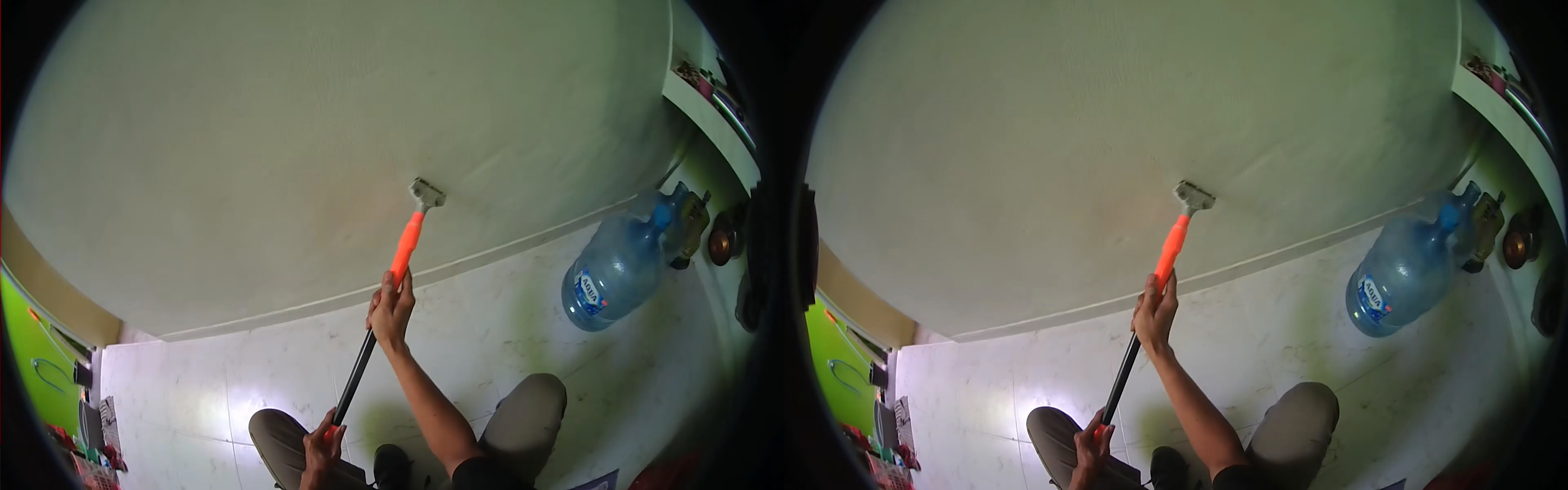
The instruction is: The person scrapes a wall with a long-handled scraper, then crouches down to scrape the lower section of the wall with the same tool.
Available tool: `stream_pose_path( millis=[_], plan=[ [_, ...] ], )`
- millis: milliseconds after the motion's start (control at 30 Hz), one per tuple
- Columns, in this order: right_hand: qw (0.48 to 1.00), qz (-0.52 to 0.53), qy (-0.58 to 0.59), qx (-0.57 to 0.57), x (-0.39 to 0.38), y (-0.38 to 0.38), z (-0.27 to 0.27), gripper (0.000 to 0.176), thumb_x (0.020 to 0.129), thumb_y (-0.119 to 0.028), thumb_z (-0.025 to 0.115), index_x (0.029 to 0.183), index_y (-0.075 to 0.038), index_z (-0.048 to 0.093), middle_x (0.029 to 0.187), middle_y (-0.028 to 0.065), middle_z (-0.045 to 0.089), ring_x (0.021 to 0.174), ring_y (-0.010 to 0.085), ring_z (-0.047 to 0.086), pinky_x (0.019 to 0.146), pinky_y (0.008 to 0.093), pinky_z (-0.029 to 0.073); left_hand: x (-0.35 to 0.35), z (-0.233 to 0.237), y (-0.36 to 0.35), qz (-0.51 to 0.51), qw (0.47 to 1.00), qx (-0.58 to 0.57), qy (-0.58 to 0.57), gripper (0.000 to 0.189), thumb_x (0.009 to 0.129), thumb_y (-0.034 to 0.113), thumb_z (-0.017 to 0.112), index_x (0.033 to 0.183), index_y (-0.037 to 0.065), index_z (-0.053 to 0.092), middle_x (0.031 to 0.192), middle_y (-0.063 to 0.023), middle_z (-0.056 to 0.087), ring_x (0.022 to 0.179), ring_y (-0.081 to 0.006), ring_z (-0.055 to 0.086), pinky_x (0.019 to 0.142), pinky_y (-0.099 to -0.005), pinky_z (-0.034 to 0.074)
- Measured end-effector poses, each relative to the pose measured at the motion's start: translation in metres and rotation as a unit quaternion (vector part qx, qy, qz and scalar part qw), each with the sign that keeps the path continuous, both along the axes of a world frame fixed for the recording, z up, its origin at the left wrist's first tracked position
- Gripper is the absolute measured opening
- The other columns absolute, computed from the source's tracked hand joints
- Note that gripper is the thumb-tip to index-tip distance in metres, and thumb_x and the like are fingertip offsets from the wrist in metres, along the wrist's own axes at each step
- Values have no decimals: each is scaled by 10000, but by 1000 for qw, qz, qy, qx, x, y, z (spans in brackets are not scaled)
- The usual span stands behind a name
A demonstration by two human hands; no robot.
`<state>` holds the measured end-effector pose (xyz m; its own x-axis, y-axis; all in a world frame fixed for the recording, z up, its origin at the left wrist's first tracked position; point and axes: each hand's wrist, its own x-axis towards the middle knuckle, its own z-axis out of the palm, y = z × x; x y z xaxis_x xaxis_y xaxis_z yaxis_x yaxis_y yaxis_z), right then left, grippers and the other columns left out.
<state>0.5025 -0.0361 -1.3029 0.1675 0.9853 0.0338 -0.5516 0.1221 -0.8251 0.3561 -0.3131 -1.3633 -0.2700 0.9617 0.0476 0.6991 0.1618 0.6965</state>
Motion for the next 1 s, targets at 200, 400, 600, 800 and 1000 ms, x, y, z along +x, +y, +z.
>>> stream_pose_path(
  millis=[200,400,600,800,1000],
  plan=[
    [999,14,34,-9,-6,-14,10,475,1089,-375,491,1470,-101,418,618,-20,400,390,76,408,316,260,352,-3,13,-18,14,1000,-18,17,524,901,124,768,1400,69,617,767,-181,701,721,-284,749,671,-337,557],
    [996,-77,19,32,-3,22,-5,465,1075,-356,532,1460,-110,445,596,-10,446,373,71,420,293,266,346,1,3,7,6,1000,19,-12,510,917,154,767,1404,117,621,797,-177,717,753,-299,753,696,-364,560],
    [995,-92,-2,31,87,54,46,406,1094,-340,498,1431,-118,453,606,-26,418,396,64,413,310,248,345,59,40,76,-71,997,29,-26,474,962,184,718,1414,105,600,788,-176,699,701,-309,728,662,-375,550],
    [998,-56,-18,35,38,-4,41,441,1087,-339,514,1464,-124,439,585,-18,433,366,72,400,305,268,349,31,3,-2,-19,995,46,-84,421,975,195,712,1349,11,647,671,-38,570,608,-114,525,555,-291,409],
    [994,-80,-62,33,78,39,59,364,1093,-351,498,1319,-67,479,578,-20,390,362,86,398,307,276,348,72,36,52,-20,999,14,-46,435,950,153,722,1371,83,637,669,-123,654,551,-151,613,596,-289,513]
  ],
)
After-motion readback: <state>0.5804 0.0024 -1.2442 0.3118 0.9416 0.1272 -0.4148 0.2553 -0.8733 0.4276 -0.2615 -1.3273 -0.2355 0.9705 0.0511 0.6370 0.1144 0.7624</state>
